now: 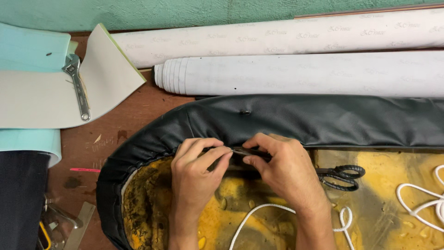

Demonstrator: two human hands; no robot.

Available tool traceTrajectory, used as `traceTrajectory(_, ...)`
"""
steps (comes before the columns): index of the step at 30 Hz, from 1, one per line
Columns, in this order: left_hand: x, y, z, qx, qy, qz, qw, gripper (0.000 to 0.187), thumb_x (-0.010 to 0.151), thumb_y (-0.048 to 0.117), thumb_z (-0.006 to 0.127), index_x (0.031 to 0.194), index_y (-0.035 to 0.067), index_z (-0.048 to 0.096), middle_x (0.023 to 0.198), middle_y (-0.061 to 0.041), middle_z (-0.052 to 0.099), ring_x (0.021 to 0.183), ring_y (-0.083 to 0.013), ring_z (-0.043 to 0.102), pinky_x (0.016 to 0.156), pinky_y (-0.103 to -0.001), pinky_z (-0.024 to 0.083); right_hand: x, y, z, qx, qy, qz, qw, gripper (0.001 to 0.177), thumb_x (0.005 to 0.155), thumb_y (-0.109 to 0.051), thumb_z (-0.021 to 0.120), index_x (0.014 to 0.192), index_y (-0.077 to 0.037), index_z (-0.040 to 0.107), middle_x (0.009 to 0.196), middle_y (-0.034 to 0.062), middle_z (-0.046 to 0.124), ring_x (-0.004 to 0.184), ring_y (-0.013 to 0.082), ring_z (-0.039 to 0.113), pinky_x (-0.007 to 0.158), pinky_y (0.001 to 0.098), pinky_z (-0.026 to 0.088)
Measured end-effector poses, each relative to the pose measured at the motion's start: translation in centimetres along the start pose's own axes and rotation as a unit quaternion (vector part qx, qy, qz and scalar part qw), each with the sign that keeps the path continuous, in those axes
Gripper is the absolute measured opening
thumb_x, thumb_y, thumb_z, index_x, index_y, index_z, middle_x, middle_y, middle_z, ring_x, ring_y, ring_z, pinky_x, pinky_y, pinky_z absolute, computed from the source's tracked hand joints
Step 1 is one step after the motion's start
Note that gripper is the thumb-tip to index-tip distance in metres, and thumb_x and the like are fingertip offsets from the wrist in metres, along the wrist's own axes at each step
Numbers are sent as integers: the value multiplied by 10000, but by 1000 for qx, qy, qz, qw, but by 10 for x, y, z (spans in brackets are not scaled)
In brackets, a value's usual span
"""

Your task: The person threads a white cord through the edge of a black leather cover on a large piece of yellow upholstery foam and ties it securely, then works with another person to align and pull the cover over the foam.

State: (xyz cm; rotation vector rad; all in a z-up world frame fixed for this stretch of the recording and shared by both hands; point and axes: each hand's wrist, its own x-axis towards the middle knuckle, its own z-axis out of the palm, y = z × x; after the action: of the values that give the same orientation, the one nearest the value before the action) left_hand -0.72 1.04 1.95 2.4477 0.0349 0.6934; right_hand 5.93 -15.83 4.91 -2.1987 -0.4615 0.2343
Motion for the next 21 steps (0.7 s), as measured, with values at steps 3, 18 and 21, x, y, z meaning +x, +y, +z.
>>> traceTrajectory(3,0,0,0,-13,-3,-3,1000,166,743,56,852,897,99,811,944,-13,749,893,-198,678,767,-324,571,1,-1,1,-13,-17,29,999,283,723,-157,849,986,-105,757,861,111,780,740,320,749,629,385,565)
traceTrajectory(18,1,6,-2,-23,-12,-28,999,154,708,59,851,851,83,799,1025,-36,728,991,-225,642,825,-351,558,3,-3,7,-17,-27,-4,999,238,750,-163,834,947,-74,735,831,130,767,727,347,725,637,417,546)
traceTrajectory(21,2,8,-2,-31,-25,-48,998,155,708,63,854,853,85,803,1031,-35,729,988,-225,637,793,-340,559,4,0,8,-10,-15,-40,999,243,747,-149,835,948,-58,734,833,146,763,735,361,717,639,422,540)
